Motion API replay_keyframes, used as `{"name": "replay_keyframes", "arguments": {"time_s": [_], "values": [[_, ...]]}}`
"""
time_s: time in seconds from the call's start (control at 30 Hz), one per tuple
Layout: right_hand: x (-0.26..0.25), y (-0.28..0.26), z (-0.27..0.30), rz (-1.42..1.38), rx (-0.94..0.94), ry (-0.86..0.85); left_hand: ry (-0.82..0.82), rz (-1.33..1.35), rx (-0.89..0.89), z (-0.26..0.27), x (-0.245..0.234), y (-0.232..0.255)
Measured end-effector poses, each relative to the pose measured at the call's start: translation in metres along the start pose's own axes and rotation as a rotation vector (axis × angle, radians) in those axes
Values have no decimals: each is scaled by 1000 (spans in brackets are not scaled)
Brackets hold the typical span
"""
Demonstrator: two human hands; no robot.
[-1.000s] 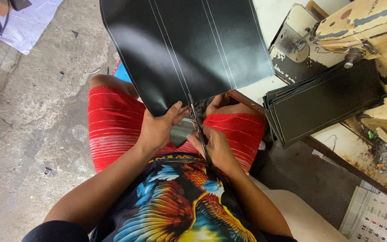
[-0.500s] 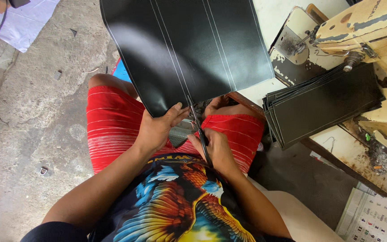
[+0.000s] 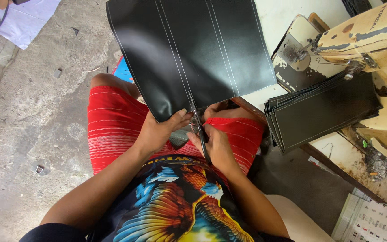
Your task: The person uses scissors to cut a large sheet of black material into smaller rectangular pieces. They repeatedly cut along marked lines, stack the cut pieces on the sewing machine table, and continue cutting the remaining material.
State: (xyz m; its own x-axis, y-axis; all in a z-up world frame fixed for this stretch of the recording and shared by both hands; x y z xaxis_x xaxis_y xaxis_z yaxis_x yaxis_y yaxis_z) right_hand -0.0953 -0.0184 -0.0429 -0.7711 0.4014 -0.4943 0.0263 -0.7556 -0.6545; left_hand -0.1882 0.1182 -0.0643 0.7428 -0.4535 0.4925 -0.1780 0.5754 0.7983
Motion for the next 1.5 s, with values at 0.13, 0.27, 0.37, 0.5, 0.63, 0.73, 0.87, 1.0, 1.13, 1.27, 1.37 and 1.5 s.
{"name": "replay_keyframes", "arguments": {"time_s": [0.13, 0.27, 0.37, 0.5, 0.63, 0.73, 0.87, 1.0, 1.13, 1.27, 1.37, 1.5], "values": [[-2, -5, 0, -30, 21, -7, -75, -27, 31, 0, -1, 3], [-4, -20, 6, -47, 23, -15, -148, -289, 220, -2, -23, 12], [-3, -12, 8, -104, 57, -41, -184, -328, 518, -7, -39, 34], [2, 15, 3, -91, 64, -64, -211, -425, 514, -18, -43, 47], [1, 5, 3, -127, 41, -77, -260, -562, 490, -22, -42, 55], [1, -6, 1, -161, 31, -86, -270, -543, 456, -21, -43, 50], [0, -21, 1, -146, -4, -85, -276, -488, 475, -16, -39, 53], [-1, -30, 3, -131, -31, -47, -261, -453, 484, -15, -41, 51], [-1, -20, -1, -96, -22, -36, -258, -421, 495, -16, -42, 48], [1, -8, 0, -114, 23, -33, -268, -420, 477, -17, -47, 40], [-2, -32, 7, -161, 27, -51, -265, -404, 473, -12, -41, 50], [-3, -30, -2, -102, -3, -54, -281, -394, 463, -12, -43, 45]]}}
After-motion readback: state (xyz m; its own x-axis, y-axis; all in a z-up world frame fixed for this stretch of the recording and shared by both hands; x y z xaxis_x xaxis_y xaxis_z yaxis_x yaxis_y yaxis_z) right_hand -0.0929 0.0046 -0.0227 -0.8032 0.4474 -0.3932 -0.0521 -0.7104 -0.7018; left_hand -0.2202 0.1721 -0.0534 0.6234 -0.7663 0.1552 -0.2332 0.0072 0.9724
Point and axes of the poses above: each hand's wrist, its own z-axis away from the middle knuckle, its own x-axis out of the palm, y = z × x, the point moved 2 cm from there along -z, towards the middle knuckle, and after that the axes turned 12 degrees about x, right-handed, at the moved point
